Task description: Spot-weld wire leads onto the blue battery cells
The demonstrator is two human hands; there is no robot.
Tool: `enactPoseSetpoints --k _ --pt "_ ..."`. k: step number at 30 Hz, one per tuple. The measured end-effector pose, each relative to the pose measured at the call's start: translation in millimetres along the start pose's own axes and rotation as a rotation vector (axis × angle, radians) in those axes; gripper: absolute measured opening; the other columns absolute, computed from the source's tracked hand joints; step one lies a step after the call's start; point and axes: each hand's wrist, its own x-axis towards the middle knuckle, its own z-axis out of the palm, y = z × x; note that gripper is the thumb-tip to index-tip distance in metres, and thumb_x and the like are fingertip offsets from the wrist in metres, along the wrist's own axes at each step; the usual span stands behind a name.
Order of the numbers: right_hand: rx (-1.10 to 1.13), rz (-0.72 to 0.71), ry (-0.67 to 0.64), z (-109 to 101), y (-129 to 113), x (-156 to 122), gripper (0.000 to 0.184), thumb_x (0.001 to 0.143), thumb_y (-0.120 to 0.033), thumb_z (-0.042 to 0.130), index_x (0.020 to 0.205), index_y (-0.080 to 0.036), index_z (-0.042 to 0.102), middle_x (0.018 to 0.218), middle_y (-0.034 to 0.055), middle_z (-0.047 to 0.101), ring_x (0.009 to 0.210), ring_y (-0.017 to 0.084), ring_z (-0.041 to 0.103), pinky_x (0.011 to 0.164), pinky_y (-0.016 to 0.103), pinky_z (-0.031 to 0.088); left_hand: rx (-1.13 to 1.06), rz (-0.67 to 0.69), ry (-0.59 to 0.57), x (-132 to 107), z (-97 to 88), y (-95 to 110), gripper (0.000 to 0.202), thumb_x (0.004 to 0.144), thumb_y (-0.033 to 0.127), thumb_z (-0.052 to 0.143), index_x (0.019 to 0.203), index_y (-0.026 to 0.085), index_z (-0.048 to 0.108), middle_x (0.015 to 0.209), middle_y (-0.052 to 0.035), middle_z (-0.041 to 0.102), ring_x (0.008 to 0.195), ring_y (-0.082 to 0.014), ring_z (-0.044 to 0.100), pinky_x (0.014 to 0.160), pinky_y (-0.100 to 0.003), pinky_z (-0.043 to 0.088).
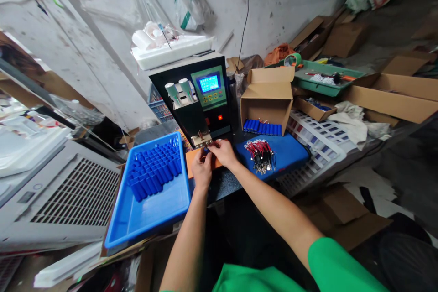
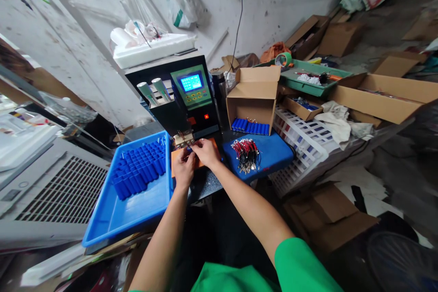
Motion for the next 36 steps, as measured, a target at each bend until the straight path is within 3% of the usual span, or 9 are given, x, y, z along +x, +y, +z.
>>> enactPoseSetpoints --k 19,25,31,36 --pt "0.035 0.024 -0.02 0.9 5.1 2.9 0.014 0.08 -0.032 0.067 0.076 -0.018 0.067 0.077 0.0041 0.073 0.074 0.02 0.067 0.066 0.027 0.049 0.0 0.008 0.01 1.1 0.5 -6.5 0.041 0.084 0.042 0.065 0.115 0.016 0.069 0.099 -0.0081 0.074 0.08 -0.0176 0.069 0.075 -0.028 0.054" --pt "0.044 -0.024 -0.032 -10.8 10.7 -2.0 0.018 0.08 -0.037 0.068 0.081 -0.019 0.065 0.081 0.0035 0.071 0.076 0.018 0.065 0.07 0.027 0.05 -0.02 0.009 0.002 1.6 2.0 -5.4 0.041 0.084 0.042 0.065 0.116 0.017 0.068 0.102 -0.0082 0.074 0.083 -0.0182 0.069 0.077 -0.03 0.055" --pt "-0.06 -0.044 -0.1 -19.8 14.5 -5.9 0.017 0.078 -0.032 0.066 0.071 -0.018 0.063 0.074 0.0028 0.067 0.071 0.017 0.061 0.068 0.028 0.047 -0.004 -0.002 0.023 1.6 2.6 -7.4 0.04 0.083 0.042 0.065 0.113 0.017 0.069 0.1 -0.0089 0.074 0.084 -0.0196 0.07 0.08 -0.033 0.056" --pt "-0.093 -0.064 -0.079 -22.4 9.8 -6.4 0.021 0.077 -0.033 0.064 0.063 -0.018 0.059 0.065 -0.0001 0.061 0.065 0.015 0.055 0.064 0.027 0.042 -0.017 0.016 0.005 1.8 0.7 1.8 0.039 0.082 0.042 0.066 0.112 0.017 0.069 0.102 -0.009 0.074 0.09 -0.0207 0.07 0.086 -0.035 0.055"
